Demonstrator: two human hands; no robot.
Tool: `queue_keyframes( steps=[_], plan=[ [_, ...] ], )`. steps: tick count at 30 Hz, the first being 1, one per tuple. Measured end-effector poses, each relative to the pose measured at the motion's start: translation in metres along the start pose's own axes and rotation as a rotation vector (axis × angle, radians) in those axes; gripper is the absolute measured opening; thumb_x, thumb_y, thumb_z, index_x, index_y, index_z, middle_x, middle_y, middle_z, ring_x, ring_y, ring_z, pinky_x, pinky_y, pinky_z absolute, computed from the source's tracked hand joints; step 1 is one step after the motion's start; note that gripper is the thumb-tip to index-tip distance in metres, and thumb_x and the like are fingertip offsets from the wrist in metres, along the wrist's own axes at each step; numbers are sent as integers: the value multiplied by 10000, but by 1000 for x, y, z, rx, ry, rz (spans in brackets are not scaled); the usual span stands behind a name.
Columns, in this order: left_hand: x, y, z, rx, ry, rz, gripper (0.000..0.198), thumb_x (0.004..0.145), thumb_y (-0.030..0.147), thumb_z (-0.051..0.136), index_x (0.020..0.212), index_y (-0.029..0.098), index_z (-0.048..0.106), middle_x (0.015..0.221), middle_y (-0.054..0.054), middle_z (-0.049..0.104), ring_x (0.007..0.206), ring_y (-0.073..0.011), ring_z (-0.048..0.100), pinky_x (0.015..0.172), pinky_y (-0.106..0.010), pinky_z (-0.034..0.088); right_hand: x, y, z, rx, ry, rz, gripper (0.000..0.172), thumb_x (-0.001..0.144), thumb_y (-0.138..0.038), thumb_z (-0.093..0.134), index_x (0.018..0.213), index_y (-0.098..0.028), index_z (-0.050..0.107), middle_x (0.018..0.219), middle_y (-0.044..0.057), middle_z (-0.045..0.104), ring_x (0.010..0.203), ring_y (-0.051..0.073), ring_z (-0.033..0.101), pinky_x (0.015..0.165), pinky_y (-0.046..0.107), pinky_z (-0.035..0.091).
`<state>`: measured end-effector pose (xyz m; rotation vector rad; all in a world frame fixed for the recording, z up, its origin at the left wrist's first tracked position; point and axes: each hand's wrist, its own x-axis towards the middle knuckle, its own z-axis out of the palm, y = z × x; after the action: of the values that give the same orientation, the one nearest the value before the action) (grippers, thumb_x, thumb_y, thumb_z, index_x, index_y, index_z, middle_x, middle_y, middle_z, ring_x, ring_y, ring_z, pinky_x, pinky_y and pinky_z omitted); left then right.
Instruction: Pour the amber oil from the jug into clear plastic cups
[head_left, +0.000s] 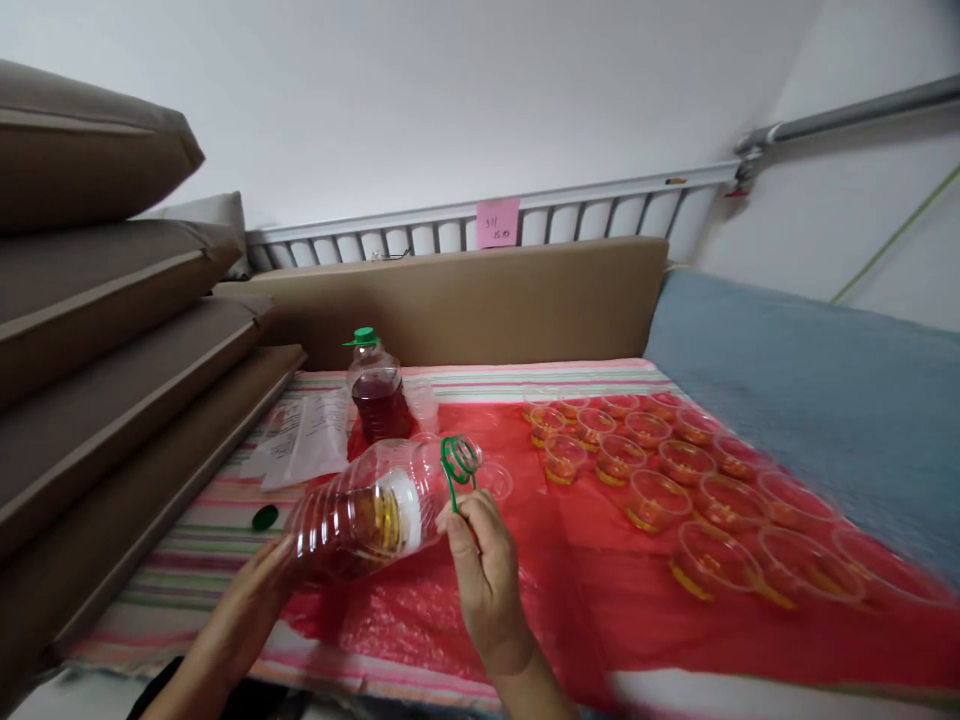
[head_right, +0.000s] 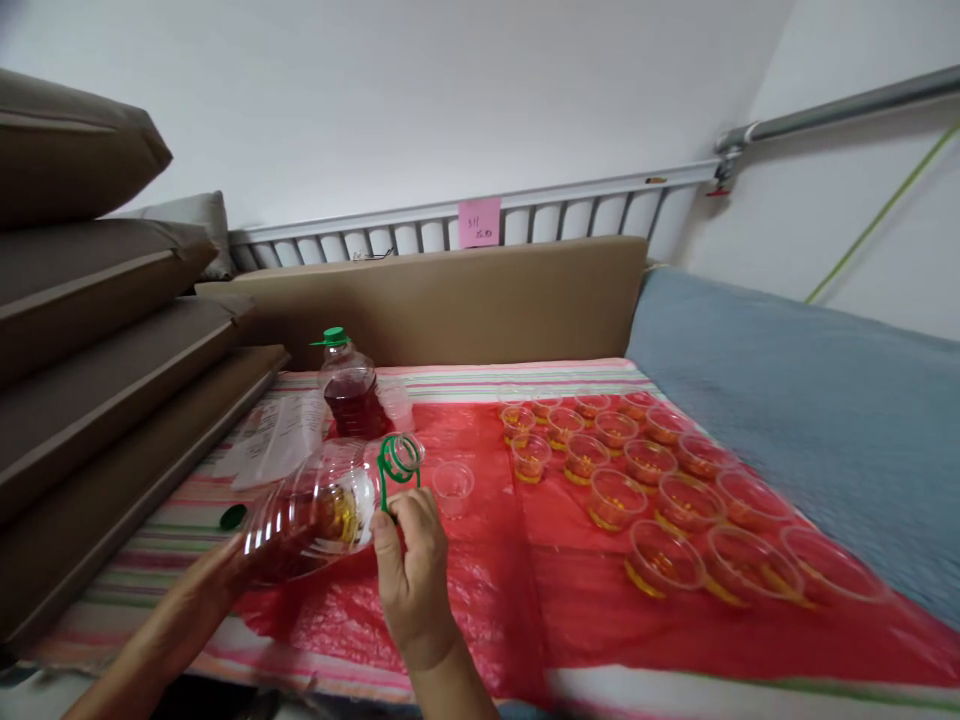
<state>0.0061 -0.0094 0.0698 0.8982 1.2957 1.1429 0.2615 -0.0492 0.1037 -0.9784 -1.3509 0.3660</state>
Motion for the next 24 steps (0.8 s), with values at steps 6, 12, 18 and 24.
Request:
queue_keyframes(
  steps=[6, 12, 18, 24],
  plan=[
    [-11, 25, -19, 81, 19, -1, 466, 595, 481, 823, 926, 162, 743, 945, -90, 775, 941, -308, 706, 852, -372, 557, -2, 6, 1, -11, 43, 64, 291, 983, -272, 377, 736, -218, 520, 730, 11, 536, 727, 168, 521, 673, 285, 413],
    [-20, 27, -17, 216, 173, 64, 544, 554, 527, 821, 935, 151, 724, 916, -94, 775, 888, -304, 718, 784, -347, 581, -8, 16, 6, 6, 17, 136, 281, 974, -274, 380, 748, -212, 533, 742, 18, 569, 714, 161, 552, 652, 261, 420],
    [-22, 29, -20, 246, 166, 57, 555, 572, 511, 821, 976, 149, 705, 915, -92, 774, 905, -291, 717, 797, -337, 576, -10, 27, 10, 16, 18, 201, 311, 975, -350, 369, 750, -210, 532, 729, 28, 594, 692, 164, 576, 634, 257, 426],
    [-27, 41, -17, 386, 208, 117, 618, 521, 573, 812, 947, 137, 711, 912, -102, 770, 941, -329, 703, 796, -366, 573, -12, 37, 13, 73, 84, 255, 371, 974, -422, 381, 711, -217, 543, 676, 16, 623, 639, 157, 598, 620, 250, 441]
  ],
)
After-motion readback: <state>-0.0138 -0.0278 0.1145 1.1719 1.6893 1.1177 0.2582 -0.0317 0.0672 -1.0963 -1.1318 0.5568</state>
